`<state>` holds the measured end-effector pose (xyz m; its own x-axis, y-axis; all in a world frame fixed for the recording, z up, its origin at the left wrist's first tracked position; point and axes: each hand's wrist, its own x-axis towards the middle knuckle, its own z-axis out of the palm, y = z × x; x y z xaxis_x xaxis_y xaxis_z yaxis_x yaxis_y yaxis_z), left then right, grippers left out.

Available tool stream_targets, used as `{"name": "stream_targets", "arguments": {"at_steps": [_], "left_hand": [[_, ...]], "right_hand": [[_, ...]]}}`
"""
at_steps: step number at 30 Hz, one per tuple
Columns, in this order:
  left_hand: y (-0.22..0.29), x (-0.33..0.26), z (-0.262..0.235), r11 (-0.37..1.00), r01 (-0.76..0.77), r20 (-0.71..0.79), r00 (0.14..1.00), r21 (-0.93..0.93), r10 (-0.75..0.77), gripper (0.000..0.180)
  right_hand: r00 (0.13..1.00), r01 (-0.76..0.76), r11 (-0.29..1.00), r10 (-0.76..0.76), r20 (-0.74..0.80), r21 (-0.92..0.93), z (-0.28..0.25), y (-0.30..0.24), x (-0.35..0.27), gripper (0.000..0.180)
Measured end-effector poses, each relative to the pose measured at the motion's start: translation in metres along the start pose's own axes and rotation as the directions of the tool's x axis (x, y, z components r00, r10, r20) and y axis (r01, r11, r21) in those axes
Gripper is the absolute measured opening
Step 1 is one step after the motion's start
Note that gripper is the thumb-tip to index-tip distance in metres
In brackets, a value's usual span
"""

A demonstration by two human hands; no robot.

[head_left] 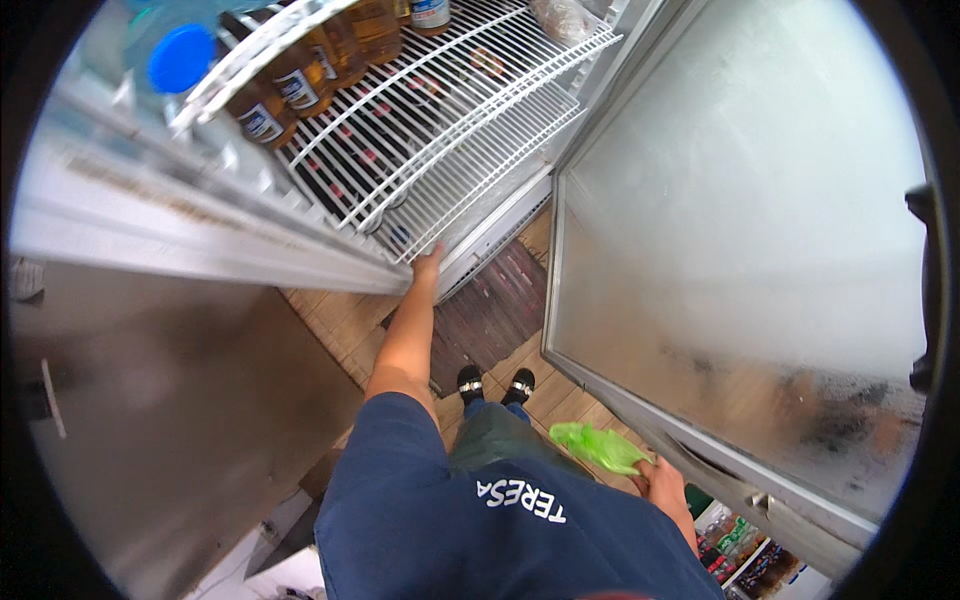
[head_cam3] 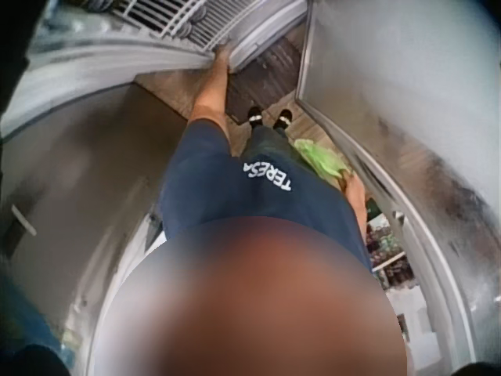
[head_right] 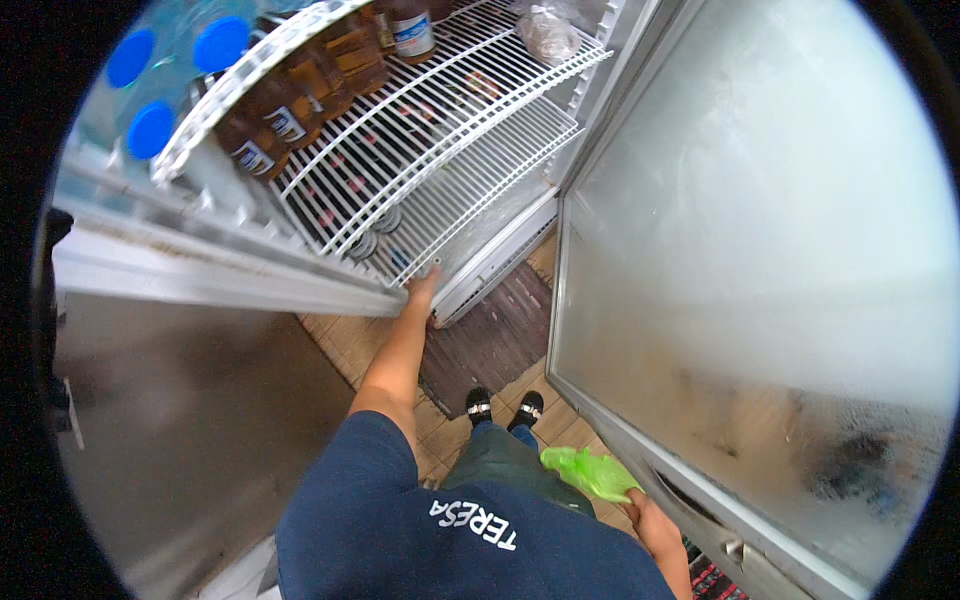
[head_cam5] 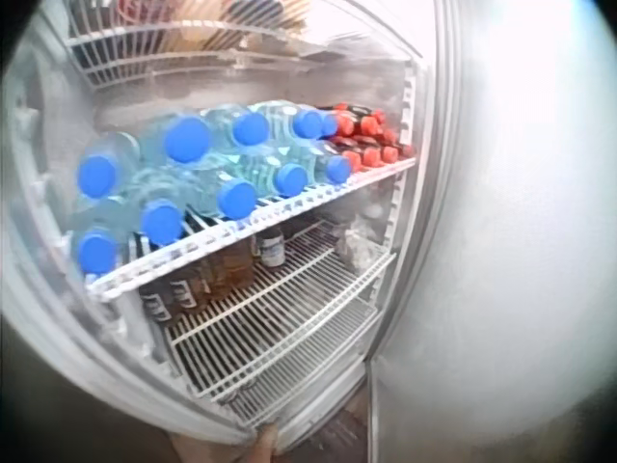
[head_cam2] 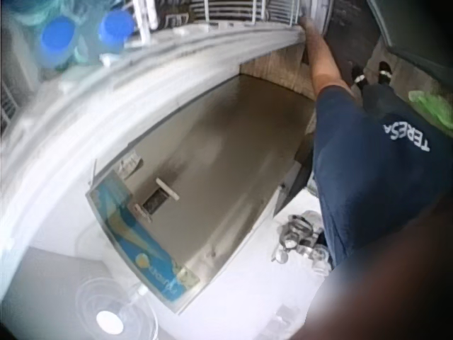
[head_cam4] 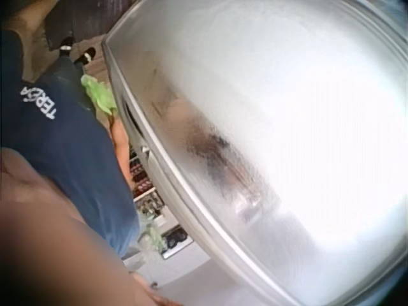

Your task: The person scoops colorful jellies and other toppings from multiple containers into two clear plastic cups using a spoon. They then retrieve a plate and a green plastic bag from a refrigerator, place the bag on the plate, and begin opening it.

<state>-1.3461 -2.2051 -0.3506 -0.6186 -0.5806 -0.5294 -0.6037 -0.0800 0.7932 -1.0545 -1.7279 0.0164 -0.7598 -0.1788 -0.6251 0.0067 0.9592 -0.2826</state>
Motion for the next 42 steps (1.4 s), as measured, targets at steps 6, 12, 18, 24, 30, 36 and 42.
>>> {"name": "stream_targets", "arguments": {"at_steps": [6, 12, 18, 24, 30, 36, 42], "left_hand": [[0.004, 0.082, 0.002, 0.977, -0.021, -0.049, 0.999, -0.210, 0.010, 0.067], [-0.012, 0.116, 0.005, 0.929, 0.037, 0.029, 0.998, 0.367, -0.051, 0.053], [-0.056, -0.011, 0.004, 0.567, -0.760, 0.323, 0.649, 0.317, 0.689, 0.038], [-0.101, -0.154, -0.066, 0.646, -0.734, 0.648, 0.600, 0.212, 0.469, 0.038], [-0.167, -0.215, -0.164, 0.651, -0.692, 0.780, 0.578, 0.313, 0.239, 0.038], [-0.202, -0.212, -0.186, 0.520, -0.794, 0.948, 0.245, 0.315, -0.201, 0.028], [-0.158, -0.234, -0.139, 0.453, -0.830, 0.943, 0.324, 0.324, -0.079, 0.029]], "right_hand": [[0.963, -0.061, 0.995, 0.037, -0.267, -0.081, 0.015, 0.025, 0.001, 0.034], [0.916, -0.094, 0.966, -0.011, -0.401, -0.240, -0.004, -0.003, 0.029, 0.038], [0.890, -0.003, 0.975, -0.100, -0.444, -0.224, -0.005, -0.009, 0.027, 0.048], [0.961, 0.017, 0.828, 0.142, -0.238, 0.561, 0.012, -0.029, 0.027, 0.023], [0.884, 0.241, 0.926, -0.086, -0.460, 0.290, 0.022, -0.058, 0.033, 0.022], [0.726, 0.673, 0.732, -0.625, -0.286, 0.107, 0.012, -0.120, 0.066, 0.022], [0.387, 0.918, 0.395, -0.874, -0.295, 0.034, -0.009, -0.148, 0.032, 0.017]]}}
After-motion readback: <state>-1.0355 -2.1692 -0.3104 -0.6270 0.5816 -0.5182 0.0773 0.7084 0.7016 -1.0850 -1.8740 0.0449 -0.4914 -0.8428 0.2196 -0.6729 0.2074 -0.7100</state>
